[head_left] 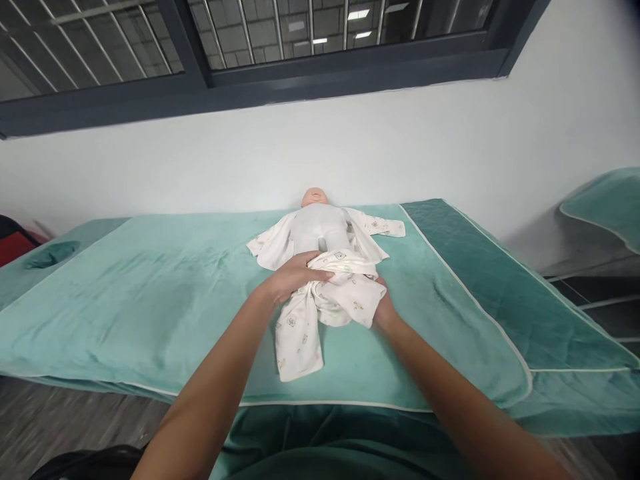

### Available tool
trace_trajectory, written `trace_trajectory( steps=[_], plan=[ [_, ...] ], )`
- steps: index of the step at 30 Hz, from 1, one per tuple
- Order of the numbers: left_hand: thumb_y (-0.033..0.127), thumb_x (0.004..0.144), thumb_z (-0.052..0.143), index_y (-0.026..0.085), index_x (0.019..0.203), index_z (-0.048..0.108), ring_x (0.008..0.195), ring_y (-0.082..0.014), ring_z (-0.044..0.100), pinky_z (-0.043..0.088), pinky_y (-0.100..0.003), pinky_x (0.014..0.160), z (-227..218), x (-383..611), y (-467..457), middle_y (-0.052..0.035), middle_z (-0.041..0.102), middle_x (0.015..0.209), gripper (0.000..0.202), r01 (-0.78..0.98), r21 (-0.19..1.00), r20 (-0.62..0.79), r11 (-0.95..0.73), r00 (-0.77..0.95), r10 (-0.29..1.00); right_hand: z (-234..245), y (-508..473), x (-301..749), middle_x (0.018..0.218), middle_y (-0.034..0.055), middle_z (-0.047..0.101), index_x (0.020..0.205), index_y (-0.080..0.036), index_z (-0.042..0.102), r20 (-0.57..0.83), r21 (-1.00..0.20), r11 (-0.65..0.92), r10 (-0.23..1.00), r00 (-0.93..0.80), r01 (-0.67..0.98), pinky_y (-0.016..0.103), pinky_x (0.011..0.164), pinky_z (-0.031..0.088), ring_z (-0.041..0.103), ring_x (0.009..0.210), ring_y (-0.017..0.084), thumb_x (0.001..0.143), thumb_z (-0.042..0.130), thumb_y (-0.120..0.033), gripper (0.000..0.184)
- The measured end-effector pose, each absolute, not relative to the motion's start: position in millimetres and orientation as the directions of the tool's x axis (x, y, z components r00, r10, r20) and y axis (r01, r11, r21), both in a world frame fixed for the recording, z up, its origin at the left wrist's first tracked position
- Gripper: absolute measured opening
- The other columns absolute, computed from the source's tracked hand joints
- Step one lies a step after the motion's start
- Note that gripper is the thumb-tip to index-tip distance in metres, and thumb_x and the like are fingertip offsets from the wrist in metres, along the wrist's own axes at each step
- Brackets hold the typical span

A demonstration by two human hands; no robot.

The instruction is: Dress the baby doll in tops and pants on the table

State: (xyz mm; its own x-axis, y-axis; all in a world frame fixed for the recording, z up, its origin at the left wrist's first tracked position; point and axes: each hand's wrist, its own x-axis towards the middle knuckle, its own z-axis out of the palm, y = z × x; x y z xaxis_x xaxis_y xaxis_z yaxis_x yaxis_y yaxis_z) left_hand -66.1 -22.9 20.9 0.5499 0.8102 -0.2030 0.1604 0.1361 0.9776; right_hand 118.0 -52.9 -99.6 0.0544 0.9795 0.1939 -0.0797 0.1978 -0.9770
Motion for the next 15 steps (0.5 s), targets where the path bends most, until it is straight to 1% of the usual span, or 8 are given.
trace_trajectory(
  steps=[3,5,8,10,12,15],
  plan=[
    [0.031,0.068,0.074,0.016,0.094,0.065,0.085,-0.0198,0.062,0.046,-0.029,0.074,15.3,-64.0,-9.9,-0.0036,0.066,0.09,0.032,0.187,0.982,-0.115,0.029,0.468,0.876,-96.8,-43.9,117.2,0.119,0.0068,0.068,0.112,-0.025,0.063,0.233,-0.955,0.263,0.951,0.202,-0.137,0.04,0.097,0.047,0.061,0.109,0.026,0.081,0.062,-0.051,0.041],
    [0.03,0.07,0.07,0.017,0.09,0.063,0.081,-0.0176,0.059,0.044,-0.028,0.074,13.4,-60.3,-1.2,-0.001,0.064,0.086,0.024,0.234,0.969,-0.024,-0.081,0.412,0.911,-94.9,-35.0,118.2,0.118,0.0076,0.068,0.111,-0.022,0.064,0.241,-0.947,0.282,0.94,0.243,-0.153,0.04,0.098,0.046,0.061,0.111,0.026,0.081,0.064,-0.049,0.04],
    [0.025,0.071,0.066,0.018,0.084,0.061,0.082,-0.0164,0.057,0.043,-0.028,0.079,12.7,-52.1,10.7,0.001,0.062,0.085,0.016,0.342,0.906,0.132,-0.251,0.334,0.933,-93.2,-20.9,120.1,0.118,0.0095,0.068,0.112,-0.019,0.064,0.207,-0.953,0.257,0.94,0.27,-0.162,0.041,0.097,0.047,0.061,0.11,0.027,0.081,0.063,-0.052,0.045],
    [0.022,0.071,0.064,0.018,0.084,0.061,0.086,-0.0167,0.057,0.042,-0.028,0.083,11.7,-45.9,17.5,0.001,0.063,0.087,0.014,0.392,0.862,0.213,-0.32,0.292,0.932,-92.4,-13.3,120.0,0.117,0.0099,0.068,0.112,-0.018,0.065,0.194,-0.953,0.249,0.939,0.283,-0.172,0.041,0.096,0.047,0.062,0.109,0.027,0.082,0.062,-0.054,0.047],
    [0.021,0.071,0.063,0.018,0.086,0.062,0.088,-0.0173,0.057,0.042,-0.028,0.085,9.6,-40.9,23.2,0.0005,0.064,0.09,0.015,0.408,0.846,0.257,-0.343,0.252,0.933,-91.2,-7.3,119.1,0.118,0.0094,0.068,0.112,-0.018,0.065,0.219,-0.948,0.274,0.931,0.292,-0.163,0.04,0.096,0.046,0.061,0.111,0.026,0.084,0.059,-0.055,0.046],
    [0.022,0.07,0.065,0.017,0.087,0.063,0.089,-0.0179,0.058,0.042,-0.029,0.084,6.1,-38.4,28.1,0.0002,0.065,0.089,0.017,0.375,0.88,0.232,-0.291,0.195,0.953,-89.6,2.7,120.0,0.116,0.0085,0.068,0.11,-0.018,0.065,0.282,-0.945,0.319,0.907,0.313,-0.072,0.038,0.097,0.045,0.06,0.111,0.025,0.086,0.057,-0.054,0.044]
  ],
)
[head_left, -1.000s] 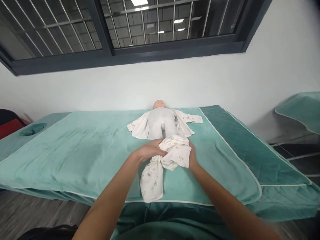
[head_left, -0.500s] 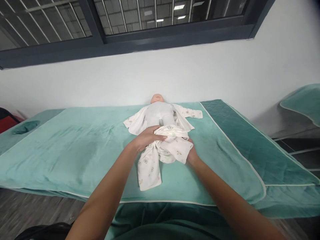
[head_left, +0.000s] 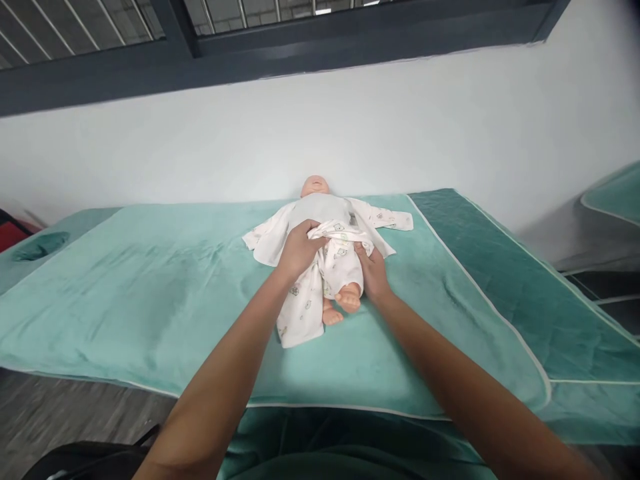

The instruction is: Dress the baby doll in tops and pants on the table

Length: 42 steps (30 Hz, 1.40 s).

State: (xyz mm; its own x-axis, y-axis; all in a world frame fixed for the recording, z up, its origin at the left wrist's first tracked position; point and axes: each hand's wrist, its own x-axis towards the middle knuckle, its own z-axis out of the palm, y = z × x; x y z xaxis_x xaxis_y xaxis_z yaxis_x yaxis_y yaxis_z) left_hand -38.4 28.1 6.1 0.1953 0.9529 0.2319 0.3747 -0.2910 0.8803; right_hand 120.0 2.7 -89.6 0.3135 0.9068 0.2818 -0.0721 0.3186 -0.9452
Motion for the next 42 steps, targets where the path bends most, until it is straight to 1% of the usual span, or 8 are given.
trace_trajectory(
  steps=[8,12,15,19,23,30,38,42],
  plan=[
    [0.035,0.067,0.078,0.017,0.094,0.065,0.08,-0.0161,0.061,0.045,-0.027,0.073,3.9,-67.3,18.7,-0.0018,0.066,0.088,0.035,-0.059,0.99,-0.091,0.125,0.407,0.909,-80.9,26.4,149.2,0.095,0.0025,0.064,0.098,-0.02,0.061,0.33,-0.933,0.292,0.927,0.178,0.208,0.035,0.086,0.044,0.056,0.09,0.021,0.079,0.065,-0.048,0.034],
    [0.031,0.063,0.083,0.017,0.094,0.063,0.071,-0.0115,0.061,0.046,-0.024,0.07,-2.3,-72.7,19.5,0.0004,0.066,0.084,0.039,-0.241,0.954,-0.077,0.178,0.378,0.923,-41.4,25.1,150.0,0.11,0.0039,0.062,0.106,-0.022,0.063,0.44,-0.853,0.459,0.888,-0.133,0.247,0.033,0.093,0.041,0.055,0.105,0.023,0.073,0.073,-0.04,0.038],
    [0.031,0.063,0.083,0.018,0.094,0.06,0.067,-0.0112,0.061,0.047,-0.025,0.069,-3.1,-65.5,24.4,0.0019,0.065,0.08,0.042,-0.303,0.935,-0.08,0.186,0.329,0.941,-3.8,32.0,139.8,0.093,0.002,0.067,0.093,-0.022,0.069,0.313,-0.846,0.435,0.874,-0.372,0.309,0.031,0.081,0.044,0.059,0.09,0.022,0.08,0.068,-0.042,0.023],
    [0.036,0.066,0.081,0.019,0.094,0.059,0.069,-0.0128,0.062,0.047,-0.026,0.07,-1.4,-54.3,30.7,0.0027,0.064,0.077,0.04,-0.324,0.932,-0.084,0.159,0.235,0.968,16.8,48.8,127.1,0.085,0.0009,0.072,0.089,-0.022,0.074,0.082,-0.925,0.277,0.814,-0.575,0.26,0.028,0.068,0.045,0.063,0.077,0.021,0.074,0.074,-0.04,0.023],
    [0.043,0.072,0.077,0.018,0.097,0.06,0.071,-0.0117,0.06,0.046,-0.024,0.069,-1.9,-53.9,32.7,0.0019,0.064,0.081,0.039,-0.213,0.961,-0.122,0.177,0.246,0.961,0.9,57.5,124.5,0.086,0.0031,0.073,0.092,-0.018,0.074,-0.025,-1.0,-0.026,0.838,-0.545,0.007,0.028,0.066,0.048,0.065,0.076,0.02,0.07,0.079,-0.039,0.031],
    [0.047,0.072,0.078,0.013,0.102,0.066,0.079,-0.0192,0.064,0.048,-0.027,0.068,1.6,-66.4,24.5,-0.0077,0.07,0.089,0.047,0.029,0.97,-0.225,0.24,0.469,0.854,-15.8,57.9,115.3,0.066,-0.0022,0.063,0.078,-0.016,0.067,-0.002,-0.902,-0.197,0.891,-0.454,-0.383,0.02,0.053,0.045,0.057,0.056,0.01,0.07,0.08,-0.04,0.029],
    [0.051,0.077,0.071,0.02,0.116,0.061,0.086,-0.0229,0.068,0.052,-0.033,0.078,-9.9,-58.0,27.7,-0.0056,0.071,0.102,0.051,-0.202,0.967,-0.114,0.156,0.207,0.972,-2.1,46.3,114.9,0.097,0.0027,0.073,0.11,-0.022,0.07,0.053,-0.991,-0.048,0.709,-0.703,-0.123,0.035,0.085,0.053,0.067,0.096,0.023,0.073,0.078,-0.035,0.04],
    [0.054,0.08,0.067,0.021,0.111,0.063,0.089,-0.0231,0.067,0.052,-0.031,0.075,-8.1,-59.4,29.0,-0.0052,0.071,0.101,0.045,-0.17,0.97,-0.131,0.172,0.228,0.965,-2.9,45.6,118.3,0.101,0.0027,0.074,0.107,-0.025,0.073,-0.027,-0.999,-0.002,0.693,-0.72,0.036,0.037,0.085,0.054,0.067,0.1,0.026,0.073,0.077,-0.034,0.035]
  ],
)
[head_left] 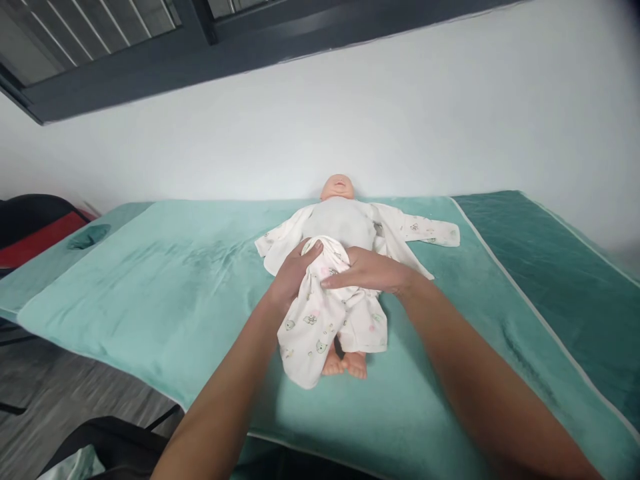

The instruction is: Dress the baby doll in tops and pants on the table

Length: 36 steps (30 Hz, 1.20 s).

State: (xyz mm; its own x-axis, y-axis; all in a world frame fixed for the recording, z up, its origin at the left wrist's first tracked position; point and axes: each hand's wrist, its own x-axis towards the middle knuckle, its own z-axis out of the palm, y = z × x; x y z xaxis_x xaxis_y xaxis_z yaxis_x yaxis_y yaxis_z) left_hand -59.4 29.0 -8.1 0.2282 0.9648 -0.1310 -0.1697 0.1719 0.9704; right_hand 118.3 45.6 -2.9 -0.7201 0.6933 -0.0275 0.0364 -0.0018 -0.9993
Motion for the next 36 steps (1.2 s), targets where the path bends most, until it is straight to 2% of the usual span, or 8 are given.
trace_trajectory(
  steps=[7,11,15,18,24,27,31,36],
  plan=[
    [0.041,0.069,0.081,0.015,0.11,0.069,0.091,-0.0259,0.068,0.051,-0.034,0.078,3.7,-74.0,20.3,-0.0102,0.074,0.101,0.05,0.079,0.962,-0.269,0.262,0.456,0.849,-14.4,48.1,107.3,0.096,0.0075,0.075,0.099,-0.017,0.073,-0.05,-0.95,-0.19,0.876,-0.479,-0.248,0.033,0.078,0.055,0.07,0.09,0.024,0.076,0.075,-0.042,0.035],
    [0.042,0.072,0.079,0.012,0.115,0.066,0.092,-0.0263,0.069,0.051,-0.036,0.083,-4.7,-71.4,21.7,-0.0127,0.074,0.099,0.054,-0.135,0.965,-0.154,0.226,0.408,0.9,-11.8,45.2,108.4,0.096,0.0068,0.075,0.105,-0.018,0.073,-0.017,-0.973,-0.127,0.874,-0.486,-0.194,0.034,0.08,0.055,0.069,0.093,0.024,0.077,0.074,-0.046,0.039],
    [0.045,0.072,0.076,0.012,0.119,0.063,0.088,-0.0266,0.07,0.053,-0.037,0.082,-16.5,-65.6,22.6,-0.0123,0.074,0.094,0.059,-0.318,0.931,-0.081,0.18,0.301,0.95,-4.6,42.0,115.4,0.107,0.0024,0.073,0.112,-0.024,0.072,0.037,-0.999,0.044,0.696,-0.717,-0.009,0.038,0.093,0.051,0.065,0.108,0.026,0.071,0.08,-0.033,0.043],
    [0.046,0.071,0.077,0.012,0.117,0.064,0.086,-0.0265,0.07,0.053,-0.036,0.08,-17.3,-63.5,19.2,-0.0116,0.074,0.093,0.059,-0.317,0.93,-0.102,0.188,0.268,0.958,-4.7,41.4,115.1,0.105,0.0024,0.074,0.109,-0.024,0.073,0.008,-1.0,0.012,0.706,-0.708,0.001,0.035,0.09,0.052,0.066,0.106,0.025,0.071,0.08,-0.033,0.04],
    [0.05,0.076,0.073,0.012,0.11,0.068,0.088,-0.0239,0.069,0.051,-0.032,0.077,-8.0,-72.9,8.9,-0.0129,0.074,0.099,0.052,-0.12,0.955,-0.213,0.27,0.356,0.91,-11.7,39.9,102.5,0.091,0.005,0.075,0.102,-0.017,0.072,-0.013,-0.956,-0.16,0.861,-0.509,-0.247,0.032,0.08,0.053,0.069,0.087,0.021,0.073,0.078,-0.036,0.036],
    [0.042,0.074,0.078,0.011,0.11,0.069,0.089,-0.0241,0.069,0.051,-0.032,0.079,-5.5,-77.8,2.6,-0.0128,0.074,0.1,0.049,-0.113,0.955,-0.21,0.275,0.4,0.892,-11.3,37.7,100.2,0.093,0.0033,0.074,0.1,-0.019,0.072,0.035,-0.975,-0.082,0.862,-0.506,-0.206,0.031,0.08,0.052,0.068,0.089,0.02,0.076,0.076,-0.038,0.032],
    [0.04,0.077,0.074,0.014,0.119,0.066,0.097,-0.0262,0.068,0.05,-0.034,0.086,-4.9,-75.2,-15.0,-0.0118,0.073,0.106,0.05,-0.275,0.937,-0.13,0.215,0.296,0.946,-9.0,35.8,101.0,0.105,0.003,0.073,0.111,-0.022,0.071,0.108,-0.994,0.095,0.789,-0.605,-0.053,0.034,0.089,0.049,0.065,0.103,0.022,0.08,0.071,-0.04,0.036],
    [0.045,0.081,0.068,0.014,0.123,0.064,0.09,-0.0276,0.069,0.051,-0.034,0.076,-5.1,-67.3,-54.7,-0.0118,0.074,0.096,0.053,-0.385,0.868,-0.261,0.312,0.181,0.948,-7.9,33.5,96.5,0.106,0.0028,0.073,0.108,-0.022,0.072,0.1,-0.962,0.248,0.712,-0.695,0.116,0.034,0.086,0.049,0.065,0.101,0.023,0.081,0.067,-0.042,0.034]
  ],
)
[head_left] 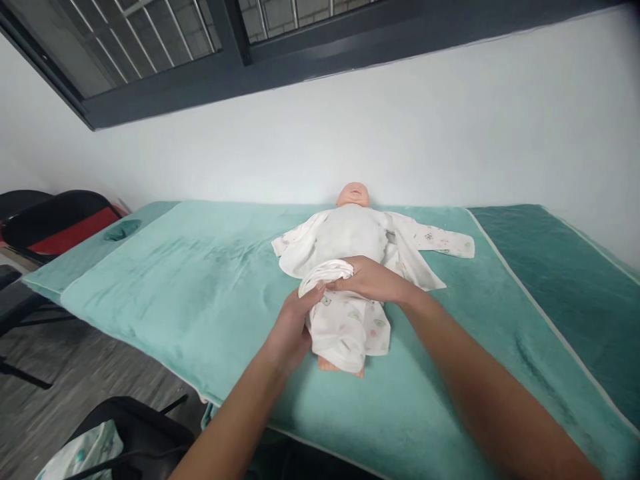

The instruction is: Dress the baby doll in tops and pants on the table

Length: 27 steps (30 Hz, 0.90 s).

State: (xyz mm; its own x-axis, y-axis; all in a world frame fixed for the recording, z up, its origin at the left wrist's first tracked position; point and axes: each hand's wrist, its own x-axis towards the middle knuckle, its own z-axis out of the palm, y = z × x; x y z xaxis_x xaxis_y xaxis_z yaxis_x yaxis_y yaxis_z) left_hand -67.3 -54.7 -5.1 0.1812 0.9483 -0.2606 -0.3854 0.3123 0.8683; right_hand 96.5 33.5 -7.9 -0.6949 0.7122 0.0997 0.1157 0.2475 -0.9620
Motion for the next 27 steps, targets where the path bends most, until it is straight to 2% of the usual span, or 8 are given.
trace_trajectory(
  steps=[4,7,10,12,16,20,23,27],
  plan=[
    [0.044,0.083,0.066,0.012,0.126,0.063,0.091,-0.0264,0.067,0.05,-0.031,0.073,-3.0,-61.7,-87.1,-0.0134,0.072,0.102,0.054,-0.43,0.845,-0.32,0.318,0.071,0.945,-9.5,31.8,91.7,0.087,-0.0003,0.072,0.087,-0.02,0.07,0.027,-0.861,0.371,0.716,-0.698,0.348,0.028,0.068,0.045,0.064,0.082,0.02,0.075,0.07,-0.04,0.023],
    [0.041,0.082,0.069,0.012,0.128,0.062,0.096,-0.0269,0.067,0.05,-0.032,0.08,-0.1,-54.9,-105.5,-0.0139,0.072,0.105,0.055,-0.458,0.835,-0.346,0.303,-0.01,0.938,-10.3,30.1,88.5,0.074,-0.0024,0.067,0.071,-0.021,0.061,0.003,-0.743,0.463,0.725,-0.689,0.484,0.025,0.059,0.038,0.06,0.072,0.017,0.074,0.069,-0.041,0.022],
    [0.041,0.08,0.071,0.012,0.129,0.062,0.101,-0.0283,0.066,0.05,-0.035,0.087,3.0,-45.7,-119.4,-0.0143,0.071,0.11,0.057,-0.529,0.801,-0.377,0.281,-0.081,0.923,-8.5,27.0,85.9,0.07,-0.0034,0.064,0.065,-0.021,0.056,-0.024,-0.616,0.541,0.713,-0.701,0.572,0.025,0.055,0.032,0.055,0.066,0.014,0.072,0.066,-0.037,0.021],
    [0.042,0.08,0.071,0.013,0.129,0.061,0.103,-0.0287,0.066,0.05,-0.036,0.089,3.8,-39.9,-126.6,-0.014,0.071,0.112,0.058,-0.578,0.775,-0.394,0.256,-0.126,0.91,-6.4,24.3,84.9,0.068,-0.0036,0.063,0.064,-0.021,0.055,-0.052,-0.558,0.57,0.702,-0.711,0.603,0.025,0.054,0.03,0.052,0.063,0.013,0.072,0.064,-0.036,0.02],
    [0.041,0.077,0.074,0.011,0.121,0.066,0.1,-0.0287,0.068,0.051,-0.037,0.089,-6.9,-33.6,-136.8,-0.0142,0.073,0.106,0.053,-0.62,0.749,-0.428,0.231,-0.187,0.884,-3.8,20.7,85.3,0.066,-0.0036,0.061,0.062,-0.021,0.053,-0.094,-0.519,0.578,0.694,-0.714,0.63,0.025,0.053,0.027,0.049,0.062,0.012,0.07,0.063,-0.03,0.016],
    [0.038,0.066,0.082,0.011,0.1,0.071,0.08,-0.0233,0.07,0.054,-0.032,0.076,-40.5,-34.4,-144.5,-0.0098,0.073,0.084,0.045,-0.648,0.736,-0.451,0.195,-0.255,0.855,-4.2,20.9,86.7,0.064,-0.003,0.059,0.06,-0.02,0.05,-0.103,-0.491,0.59,0.691,-0.715,0.641,0.024,0.053,0.027,0.047,0.061,0.012,0.068,0.059,-0.024,0.013],
    [0.039,0.06,0.087,0.012,0.084,0.068,0.063,-0.0165,0.065,0.052,-0.027,0.064,-67.4,-37.8,-151.1,-0.0047,0.069,0.069,0.041,-0.632,0.75,-0.469,0.195,-0.3,0.831,-4.2,20.9,87.0,0.068,-0.0028,0.063,0.063,-0.021,0.054,-0.114,-0.493,0.6,0.674,-0.73,0.63,0.024,0.055,0.028,0.051,0.063,0.012,0.069,0.058,-0.022,0.007],
    [0.043,0.057,0.087,0.013,0.081,0.065,0.058,-0.0141,0.062,0.049,-0.026,0.06,-86.2,-43.3,-157.8,-0.0031,0.067,0.066,0.044,-0.585,0.787,-0.463,0.195,-0.352,0.814,-4.3,19.5,86.6,0.073,-0.0028,0.068,0.067,-0.022,0.06,-0.132,-0.481,0.609,0.661,-0.739,0.631,0.024,0.057,0.03,0.054,0.066,0.013,0.068,0.059,-0.022,0.002]
  ],
)
